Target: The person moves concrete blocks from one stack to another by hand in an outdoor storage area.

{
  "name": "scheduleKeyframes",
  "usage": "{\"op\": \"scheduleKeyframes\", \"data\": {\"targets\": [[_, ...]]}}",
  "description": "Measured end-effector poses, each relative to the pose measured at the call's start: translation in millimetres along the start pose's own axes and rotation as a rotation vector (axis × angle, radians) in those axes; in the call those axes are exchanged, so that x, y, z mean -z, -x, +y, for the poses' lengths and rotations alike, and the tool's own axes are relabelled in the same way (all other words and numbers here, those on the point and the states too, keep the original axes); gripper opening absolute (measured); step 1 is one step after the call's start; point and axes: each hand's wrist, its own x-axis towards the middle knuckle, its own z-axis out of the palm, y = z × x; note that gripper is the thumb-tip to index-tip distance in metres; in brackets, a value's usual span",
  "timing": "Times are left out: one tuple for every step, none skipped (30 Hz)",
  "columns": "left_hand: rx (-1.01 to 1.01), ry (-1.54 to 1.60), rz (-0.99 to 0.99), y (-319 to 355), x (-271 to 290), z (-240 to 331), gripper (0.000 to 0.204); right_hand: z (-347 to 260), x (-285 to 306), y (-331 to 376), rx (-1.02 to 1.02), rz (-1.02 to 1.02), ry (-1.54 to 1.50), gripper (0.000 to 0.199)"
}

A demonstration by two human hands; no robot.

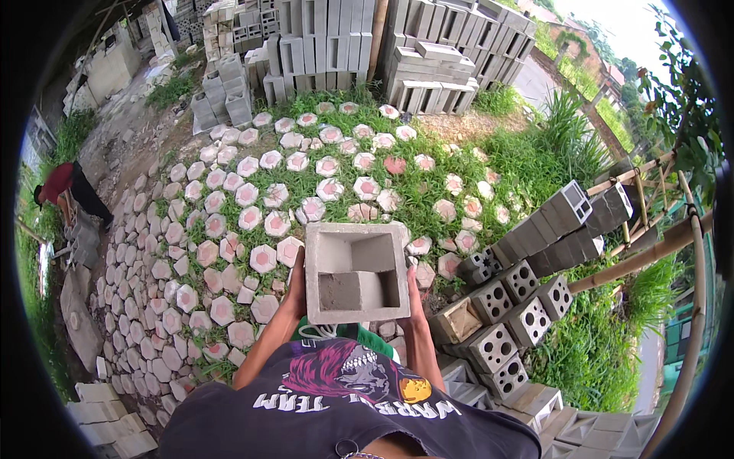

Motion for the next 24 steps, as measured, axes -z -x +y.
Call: {"op": "scheduleKeyframes", "data": {"targets": [[-0.035, 0.002, 0.0, -3.1, 1.8, -2.1, 0.074, 0.8, 3.6, -5.4, -0.024, -0.014, 0.002, 0.077], [-0.059, 0.004, 0.006, -8.4, 3.5, -2.3, 0.074, -0.1, 7.9, -12.0, -0.044, -0.025, 0.003, 0.078], [-0.062, -0.017, 0.016, -13.7, 4.2, -2.8, 0.075, 0.7, 14.5, -17.6, -0.086, 0.037, -0.019, 0.075], [-0.065, -0.039, 0.032, -15.0, 4.6, -1.2, 0.075, -7.3, 4.7, -16.9, -0.094, 0.021, -0.019, 0.075], [-0.076, -0.042, 0.042, -18.2, 4.3, 0.0, 0.075, -15.6, -5.1, -13.2, -0.088, 0.008, -0.019, 0.074], [-0.067, -0.052, 0.05, -22.8, 0.4, 0.7, 0.076, -23.0, -11.2, -11.4, -0.076, 0.003, -0.02, 0.074], [-0.057, -0.063, 0.058, -27.9, -2.2, 2.9, 0.077, -22.6, -4.3, -18.4, -0.049, -0.052, -0.035, 0.073], [-0.059, -0.071, 0.057, -34.6, -2.5, 6.5, 0.077, -24.6, -0.3, -27.1, -0.046, -0.055, -0.042, 0.073], [-0.059, -0.076, 0.066, -43.1, -1.3, 5.9, 0.077, -28.4, 3.4, -33.1, -0.06, -0.069, -0.035, 0.073], [-0.059, -0.082, 0.075, -52.7, 1.2, 6.2, 0.077, -30.6, 5.0, -39.7, -0.073, -0.082, -0.03, 0.072], [-0.085, -0.078, 0.04, -63.4, 5.8, 8.7, 0.077, -31.6, 4.2, -48.9, -0.035, -0.054, 0.017, 0.071], [-0.067, -0.07, 0.027, -71.4, -6.5, 12.6, 0.077, -38.2, 6.7, -56.0, -0.03, -0.031, 0.022, 0.071], [-0.024, -0.035, 0.012, -78.6, -18.0, 18.0, 0.076, -44.2, 8.0, -64.1, -0.012, 0.015, 0.051, 0.074], [-0.004, -0.01, 0.002, -84.6, -25.4, 29.7, 0.075, -48.8, 3.0, -77.3, 0.009, 0.036, 0.074, 0.076], [-0.008, -0.016, -0.003, -96.1, -23.8, 35.9, 0.075, -52.4, -1.3, -90.5, 0.03, 0.058, 0.096, 0.079], [-0.02, -0.027, 0.003, -109.3, -19.6, 40.2, 0.075, -54.9, -2.4, -102.8, 0.039, 0.056, 0.094, 0.079], [-0.019, -0.03, -0.021, -133.0, -23.9, 43.2, 0.074, -68.5, 1.6, -114.1, 0.027, 0.085, 0.132, 0.079], [-0.014, -0.036, -0.053, -155.1, -26.0, 45.3, 0.074, -77.6, 4.3, -127.9, 0.014, 0.108, 0.16, 0.079], [-0.01, -0.042, -0.047, -174.8, -24.7, 49.9, 0.074, -90.9, -9.5, -136.0, 0.055, 0.172, 0.137, 0.074], [-0.004, -0.049, -0.044, -197.1, -22.9, 53.2, 0.073, -95.6, -4.5, -155.1, 0.084, 0.18, 0.134, 0.074], [-0.055, -0.07, -0.078, -218.8, -12.4, 61.1, 0.073, -92.4, 1.6, -178.7, 0.069, 0.151, 0.127, 0.074], [-0.066, -0.1, -0.054, -241.0, -3.1, 69.7, 0.072, -90.4, 7.7, -202.8, 0.057, 0.123, 0.122, 0.074], [-0.097, -0.108, -0.076, -265.0, -3.5, 73.2, 0.071, -91.5, 11.7, -222.4, 0.111, 0.112, 0.127, 0.074], [-0.131, -0.103, -0.109, -289.3, -9.1, 77.8, 0.071, -94.9, 17.2, -240.3, 0.145, 0.136, 0.125, 0.074]]}}
